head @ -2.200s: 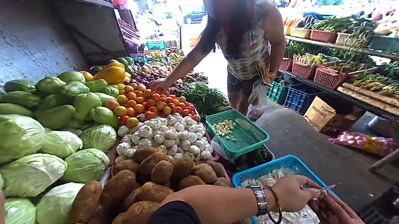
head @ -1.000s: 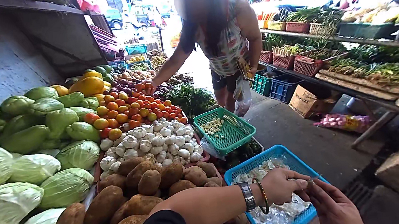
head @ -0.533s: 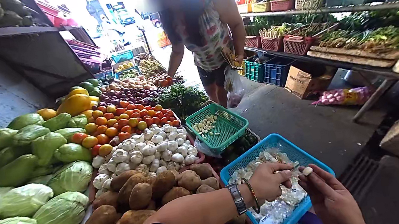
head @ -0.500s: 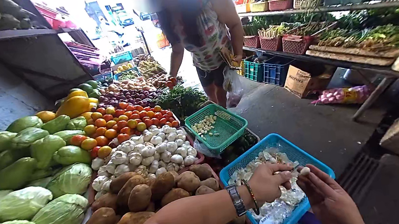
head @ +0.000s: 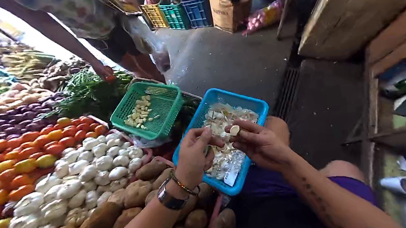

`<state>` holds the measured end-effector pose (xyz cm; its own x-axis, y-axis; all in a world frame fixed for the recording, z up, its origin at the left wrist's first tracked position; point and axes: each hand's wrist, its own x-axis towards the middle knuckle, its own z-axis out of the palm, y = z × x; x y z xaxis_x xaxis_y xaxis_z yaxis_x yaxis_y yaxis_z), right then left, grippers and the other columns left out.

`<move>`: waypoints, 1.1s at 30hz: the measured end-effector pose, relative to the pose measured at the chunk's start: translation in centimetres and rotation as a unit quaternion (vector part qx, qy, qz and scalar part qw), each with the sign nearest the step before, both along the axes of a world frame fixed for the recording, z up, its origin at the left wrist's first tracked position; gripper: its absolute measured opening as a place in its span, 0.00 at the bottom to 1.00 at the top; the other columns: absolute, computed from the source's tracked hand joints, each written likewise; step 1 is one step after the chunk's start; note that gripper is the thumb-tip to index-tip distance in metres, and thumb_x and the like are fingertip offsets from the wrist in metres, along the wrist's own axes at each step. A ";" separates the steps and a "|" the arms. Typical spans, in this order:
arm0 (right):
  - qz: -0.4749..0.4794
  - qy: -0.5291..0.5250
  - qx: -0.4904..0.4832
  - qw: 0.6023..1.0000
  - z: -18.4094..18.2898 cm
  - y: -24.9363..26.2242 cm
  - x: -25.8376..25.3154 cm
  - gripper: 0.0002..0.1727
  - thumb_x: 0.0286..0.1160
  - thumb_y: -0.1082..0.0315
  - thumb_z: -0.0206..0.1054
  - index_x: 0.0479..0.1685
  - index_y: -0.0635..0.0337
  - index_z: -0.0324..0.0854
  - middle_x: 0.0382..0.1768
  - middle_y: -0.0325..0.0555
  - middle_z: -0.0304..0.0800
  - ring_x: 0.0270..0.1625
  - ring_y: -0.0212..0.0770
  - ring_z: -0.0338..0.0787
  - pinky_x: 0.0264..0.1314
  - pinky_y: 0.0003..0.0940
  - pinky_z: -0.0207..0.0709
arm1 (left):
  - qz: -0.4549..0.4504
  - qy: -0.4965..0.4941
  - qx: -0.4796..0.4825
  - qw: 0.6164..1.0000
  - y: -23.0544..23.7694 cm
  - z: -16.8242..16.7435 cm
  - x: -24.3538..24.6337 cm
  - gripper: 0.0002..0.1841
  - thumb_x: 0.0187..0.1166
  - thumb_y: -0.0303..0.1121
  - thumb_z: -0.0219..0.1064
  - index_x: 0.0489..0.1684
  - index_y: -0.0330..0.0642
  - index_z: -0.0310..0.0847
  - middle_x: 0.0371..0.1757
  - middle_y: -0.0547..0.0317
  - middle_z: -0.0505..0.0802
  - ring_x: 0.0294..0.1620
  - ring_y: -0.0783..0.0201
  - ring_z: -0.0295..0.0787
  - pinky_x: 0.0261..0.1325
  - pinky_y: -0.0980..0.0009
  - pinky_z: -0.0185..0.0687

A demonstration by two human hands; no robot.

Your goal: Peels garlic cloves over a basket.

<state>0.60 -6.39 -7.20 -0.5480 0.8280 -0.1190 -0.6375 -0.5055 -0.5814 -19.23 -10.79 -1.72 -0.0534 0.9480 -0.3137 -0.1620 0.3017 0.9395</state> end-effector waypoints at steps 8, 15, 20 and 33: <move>-0.078 -0.019 0.063 0.995 -0.1 -0.7 -1.0 0.10 0.74 0.81 0.69 0.52 0.63 0.83 0.45 0.49 0.93 0.45 0.41 0.95 0.55 0.40 0.91 | -0.151 0.173 0.216 0.949 -1.3 -1.0 0.9 0.23 0.90 0.33 0.58 0.82 0.33 0.71 0.38 0.63 0.94 0.27 0.77 0.83 0.29 0.79 0.80; -0.037 0.049 -0.043 0.997 -0.2 -0.5 -0.1 0.14 0.82 0.80 0.58 0.60 0.65 0.83 0.52 0.55 0.93 0.49 0.43 0.95 0.61 0.39 0.89 | -0.164 0.291 0.293 0.896 -1.3 -2.2 0.4 0.26 0.89 0.37 0.61 0.81 0.30 0.70 0.39 0.57 0.95 0.35 0.72 0.90 0.41 0.73 0.90; -0.022 0.055 -0.101 0.993 0.2 -0.6 0.2 0.11 0.84 0.79 0.58 0.57 0.63 0.83 0.48 0.56 0.93 0.46 0.45 0.96 0.57 0.39 0.90 | -0.159 0.310 0.304 0.887 -1.2 -2.3 0.4 0.25 0.89 0.37 0.61 0.79 0.30 0.72 0.37 0.57 0.94 0.33 0.73 0.88 0.39 0.75 0.88; 0.012 0.084 -0.097 0.992 -0.7 -0.9 -0.4 0.08 0.78 0.78 0.67 0.50 0.60 0.87 0.46 0.55 0.94 0.47 0.44 0.96 0.58 0.38 0.89 | -0.132 0.410 0.352 0.831 -1.3 -2.6 0.4 0.17 0.90 0.35 0.59 0.71 0.47 0.86 0.43 0.55 0.95 0.39 0.68 0.91 0.45 0.69 0.89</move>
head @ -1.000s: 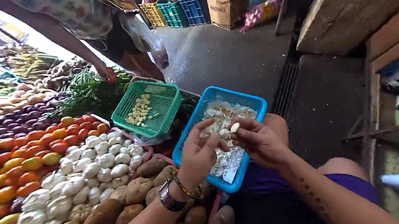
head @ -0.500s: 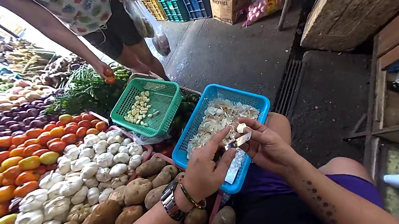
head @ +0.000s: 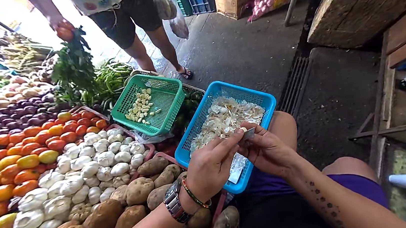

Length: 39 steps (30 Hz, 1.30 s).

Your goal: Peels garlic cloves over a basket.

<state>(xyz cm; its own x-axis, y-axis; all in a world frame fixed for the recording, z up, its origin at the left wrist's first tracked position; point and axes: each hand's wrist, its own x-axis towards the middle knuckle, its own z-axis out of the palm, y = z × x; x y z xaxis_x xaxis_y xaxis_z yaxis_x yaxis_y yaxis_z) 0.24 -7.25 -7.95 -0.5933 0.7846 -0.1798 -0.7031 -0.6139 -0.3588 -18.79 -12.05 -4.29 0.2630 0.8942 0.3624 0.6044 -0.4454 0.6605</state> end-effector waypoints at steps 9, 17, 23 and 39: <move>-0.023 -0.181 0.204 0.962 0.2 0.7 1.1 0.25 0.74 0.82 0.69 0.71 0.61 0.76 0.53 0.55 0.93 0.51 0.49 0.96 0.58 0.45 0.91 | 0.101 -0.217 -0.199 0.950 1.2 1.4 -1.0 0.20 0.92 0.35 0.55 0.80 0.51 0.78 0.33 0.64 0.93 0.16 0.75 0.72 0.19 0.78 0.68; -0.073 -0.226 0.226 0.945 0.6 0.9 0.3 0.12 0.69 0.81 0.73 0.51 0.64 0.86 0.44 0.49 0.94 0.44 0.38 0.94 0.55 0.37 0.90 | -0.017 -0.034 -0.074 0.997 0.5 0.6 -0.6 0.20 0.90 0.38 0.59 0.76 0.45 0.81 0.40 0.59 0.95 0.35 0.72 0.90 0.43 0.71 0.89; -0.112 -0.246 0.222 0.937 0.9 0.6 -0.2 0.13 0.65 0.83 0.74 0.49 0.67 0.89 0.43 0.51 0.94 0.42 0.39 0.94 0.54 0.37 0.91 | 0.004 0.018 -0.032 0.999 0.5 0.5 -0.6 0.19 0.91 0.40 0.57 0.75 0.49 0.83 0.41 0.58 0.95 0.35 0.69 0.90 0.42 0.68 0.89; -0.062 -0.324 0.262 0.907 3.2 -0.1 0.8 0.30 0.64 0.81 0.77 0.68 0.69 0.72 0.43 0.48 0.92 0.44 0.37 0.95 0.54 0.35 0.91 | 0.049 0.070 0.017 0.996 0.3 -0.1 -0.2 0.19 0.88 0.35 0.55 0.69 0.43 0.87 0.38 0.54 0.95 0.32 0.67 0.91 0.40 0.68 0.90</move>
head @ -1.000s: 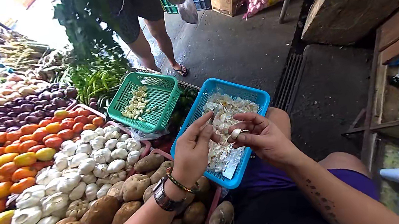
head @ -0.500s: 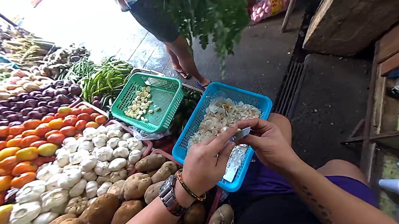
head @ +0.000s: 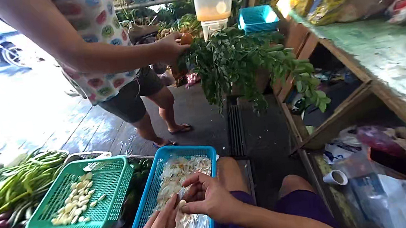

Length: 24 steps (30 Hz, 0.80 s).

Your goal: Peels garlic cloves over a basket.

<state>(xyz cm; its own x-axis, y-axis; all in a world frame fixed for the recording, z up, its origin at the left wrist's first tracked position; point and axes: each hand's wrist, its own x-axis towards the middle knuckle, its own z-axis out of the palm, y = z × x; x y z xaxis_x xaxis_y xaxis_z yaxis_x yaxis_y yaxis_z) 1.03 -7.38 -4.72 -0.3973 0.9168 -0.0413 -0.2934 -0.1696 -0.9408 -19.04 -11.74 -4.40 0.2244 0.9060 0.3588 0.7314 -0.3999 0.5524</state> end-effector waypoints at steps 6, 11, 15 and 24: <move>-0.044 0.005 -0.007 0.999 0.2 0.6 1.0 0.28 0.71 0.81 0.71 0.73 0.71 0.70 0.51 0.51 0.93 0.49 0.40 0.94 0.55 0.39 0.90 | 0.051 -0.018 -0.089 0.995 0.4 1.0 0.6 0.21 0.91 0.38 0.52 0.71 0.37 0.83 0.36 0.58 0.96 0.32 0.68 0.93 0.42 0.63 0.91; -0.093 0.055 0.013 0.994 -0.3 0.6 1.0 0.11 0.73 0.82 0.68 0.52 0.71 0.86 0.47 0.52 0.95 0.47 0.42 0.95 0.56 0.41 0.91 | 0.090 -0.049 -0.188 0.977 0.1 1.3 0.2 0.15 0.89 0.41 0.59 0.55 0.38 0.81 0.37 0.63 0.95 0.37 0.70 0.93 0.47 0.66 0.91; -0.153 0.049 0.108 0.981 0.2 2.1 -1.1 0.11 0.71 0.78 0.72 0.51 0.62 0.84 0.42 0.45 0.93 0.43 0.38 0.93 0.53 0.38 0.91 | 0.087 0.022 -0.292 0.952 1.0 0.8 0.0 0.21 0.88 0.46 0.60 0.63 0.35 0.77 0.40 0.53 0.95 0.41 0.57 0.95 0.52 0.52 0.90; -0.011 -0.128 0.379 0.917 6.7 8.5 -7.0 0.20 0.80 0.72 0.69 0.70 0.58 0.83 0.70 0.45 0.86 0.59 0.37 0.93 0.61 0.37 0.90 | 0.065 0.159 -0.377 0.910 1.9 -1.2 -0.5 0.35 0.82 0.53 0.67 0.86 0.47 0.66 0.64 0.43 0.90 0.65 0.42 0.89 0.68 0.40 0.81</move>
